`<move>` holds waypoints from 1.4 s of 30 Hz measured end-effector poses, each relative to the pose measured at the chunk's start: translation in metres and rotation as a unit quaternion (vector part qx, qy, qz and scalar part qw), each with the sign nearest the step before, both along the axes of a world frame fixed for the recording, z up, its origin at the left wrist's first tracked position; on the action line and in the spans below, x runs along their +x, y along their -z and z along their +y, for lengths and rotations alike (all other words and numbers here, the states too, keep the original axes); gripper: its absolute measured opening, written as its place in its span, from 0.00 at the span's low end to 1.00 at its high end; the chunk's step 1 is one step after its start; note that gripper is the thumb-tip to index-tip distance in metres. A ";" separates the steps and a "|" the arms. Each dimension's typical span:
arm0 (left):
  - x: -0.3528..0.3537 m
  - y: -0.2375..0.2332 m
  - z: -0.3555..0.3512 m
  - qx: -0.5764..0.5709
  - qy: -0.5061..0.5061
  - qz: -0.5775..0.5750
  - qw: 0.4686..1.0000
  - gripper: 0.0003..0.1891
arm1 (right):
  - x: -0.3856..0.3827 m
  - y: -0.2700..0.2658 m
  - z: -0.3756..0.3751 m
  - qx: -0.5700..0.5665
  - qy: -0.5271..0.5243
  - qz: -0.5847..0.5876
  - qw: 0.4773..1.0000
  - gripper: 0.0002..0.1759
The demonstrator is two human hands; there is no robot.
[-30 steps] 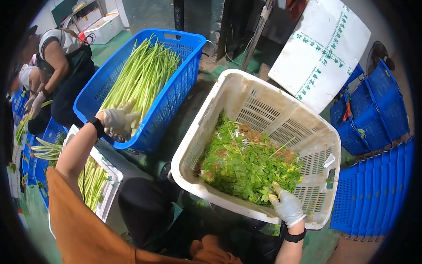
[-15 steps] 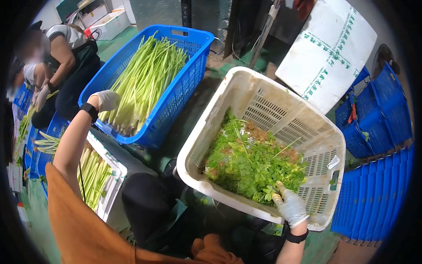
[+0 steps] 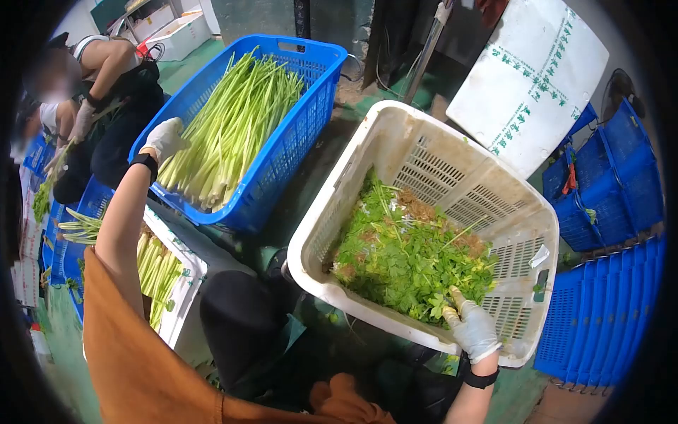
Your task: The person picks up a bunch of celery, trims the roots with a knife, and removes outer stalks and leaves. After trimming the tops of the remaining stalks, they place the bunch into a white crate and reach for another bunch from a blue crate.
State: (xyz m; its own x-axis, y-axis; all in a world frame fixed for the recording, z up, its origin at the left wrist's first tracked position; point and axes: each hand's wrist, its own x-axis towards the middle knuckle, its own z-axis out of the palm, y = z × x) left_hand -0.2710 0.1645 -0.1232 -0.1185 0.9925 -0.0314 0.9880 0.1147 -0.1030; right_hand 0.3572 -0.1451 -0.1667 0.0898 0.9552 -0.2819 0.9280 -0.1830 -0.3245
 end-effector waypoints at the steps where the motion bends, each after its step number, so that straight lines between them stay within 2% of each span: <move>1: -0.007 0.005 -0.010 -0.002 -0.002 0.006 1.000 0.30 | -0.001 0.002 0.000 -0.003 0.011 0.015 1.000 0.28; 3: -0.043 0.037 -0.014 -0.093 -0.102 -0.019 0.990 0.38 | -0.003 0.001 0.001 -0.021 0.019 0.012 1.000 0.28; 4: -0.118 0.113 0.015 -0.115 -0.079 0.050 0.989 0.41 | 0.001 0.008 -0.001 0.007 -0.005 0.004 1.000 0.28; 5: -0.072 0.085 -0.012 -0.116 -0.184 -0.047 0.975 0.40 | 0.003 0.012 -0.003 0.035 -0.027 -0.006 0.999 0.29; 6: -0.073 0.089 -0.004 -0.132 -0.213 -0.084 0.964 0.38 | -0.007 -0.001 0.002 -0.016 -0.007 -0.027 0.999 0.28; 7: -0.073 0.095 0.002 -0.151 -0.241 -0.121 0.951 0.38 | -0.010 -0.001 0.003 -0.022 -0.006 -0.028 0.999 0.28; 9: -0.055 0.084 -0.005 -0.085 -0.274 -0.183 0.940 0.39 | -0.011 -0.001 0.004 -0.003 -0.016 -0.025 1.000 0.28; 11: -0.070 0.096 0.009 -0.072 -0.263 -0.207 0.939 0.37 | -0.013 -0.001 0.006 -0.015 -0.014 -0.032 0.999 0.28; 12: -0.069 0.095 0.009 -0.128 -0.176 -0.056 0.974 0.34 | -0.016 0.000 0.006 -0.030 -0.017 -0.038 0.999 0.27; 13: -0.070 0.095 0.007 -0.180 -0.084 0.096 0.975 0.31 | -0.019 0.000 0.009 -0.034 -0.019 -0.037 0.999 0.27; 14: -0.068 0.093 0.006 -0.226 0.013 0.244 0.943 0.27 | -0.022 0.001 0.012 -0.042 -0.023 -0.032 0.998 0.27; 15: -0.065 0.091 0.006 -0.263 0.111 0.381 0.879 0.24 | -0.025 0.001 0.015 -0.050 -0.026 -0.030 0.998 0.27; 16: -0.062 0.091 0.005 -0.291 0.207 0.503 0.787 0.21 | -0.027 0.002 0.016 -0.053 -0.026 -0.033 0.998 0.27; 17: -0.062 0.093 0.002 -0.310 0.297 0.606 0.670 0.18 | -0.030 0.003 0.018 -0.044 -0.041 -0.043 0.997 0.27; 18: -0.065 0.090 0.007 -0.214 0.131 0.318 0.914 0.21 | -0.032 0.003 0.020 -0.035 -0.057 -0.053 0.996 0.27; 19: -0.070 0.082 0.015 -0.079 -0.062 -0.022 0.995 0.27 | -0.034 0.002 0.021 -0.037 -0.060 -0.055 0.996 0.27; 21: -0.071 0.058 0.020 -0.054 -0.061 0.017 0.997 0.28 | -0.036 0.001 0.026 -0.066 -0.047 -0.042 0.996 0.27; 23: -0.086 0.048 0.028 -0.046 -0.086 -0.017 0.995 0.32 | -0.029 0.009 0.025 -0.044 -0.048 -0.024 0.998 0.27; 24: -0.073 0.036 0.018 0.005 -0.113 -0.059 0.992 0.43 | -0.026 0.013 0.025 -0.018 -0.047 0.000 0.999 0.27; 25: -0.056 0.027 0.004 -0.113 -0.096 0.067 0.987 0.46 | -0.026 0.016 0.027 -0.017 -0.046 0.004 0.999 0.27; 27: -0.060 0.054 -0.004 -0.175 -0.042 0.034 0.983 0.50 | -0.025 0.021 0.028 -0.021 -0.036 0.016 0.999 0.27; 31: -0.036 0.056 -0.005 -0.245 -0.071 -0.051 0.965 0.53 | -0.032 0.010 0.031 -0.021 -0.051 -0.009 0.998 0.27; 34: 0.003 0.041 0.001 -0.203 -0.076 0.016 0.976 0.48 | -0.023 0.014 0.026 -0.009 -0.033 0.019 0.999 0.27; 35: 0.015 0.040 0.003 -0.158 -0.005 -0.087 0.984 0.45 | -0.023 0.013 0.026 -0.006 -0.031 0.020 0.999 0.27; 37: 0.044 0.038 0.005 -0.063 0.134 -0.288 0.946 0.41 | -0.025 0.011 0.027 -0.023 -0.016 0.011 1.000 0.27; 39: 0.092 0.036 -0.006 -0.118 0.164 -0.213 0.956 0.39 | -0.025 0.014 0.028 -0.005 -0.043 0.003 0.999 0.27; 40: 0.108 0.038 -0.009 -0.184 0.298 -0.026 0.936 0.37 | -0.025 0.015 0.028 0.012 -0.067 -0.007 0.998 0.27; 41: 0.119 0.041 -0.009 -0.239 0.416 0.162 0.862 0.35 | -0.025 0.015 0.028 0.016 -0.065 -0.007 0.998 0.27; 42: 0.116 0.043 -0.008 -0.261 0.429 0.155 0.851 0.35 | -0.026 0.012 0.027 0.010 -0.066 -0.009 0.998 0.27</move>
State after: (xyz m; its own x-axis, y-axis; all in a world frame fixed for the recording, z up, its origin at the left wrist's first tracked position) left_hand -0.1548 0.1569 -0.1664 0.5598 0.5775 -0.5943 0.6008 -0.7768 -0.1890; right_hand 0.3309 -0.1178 -0.1788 -0.0322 0.9645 -0.2620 0.9493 -0.0525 -0.3101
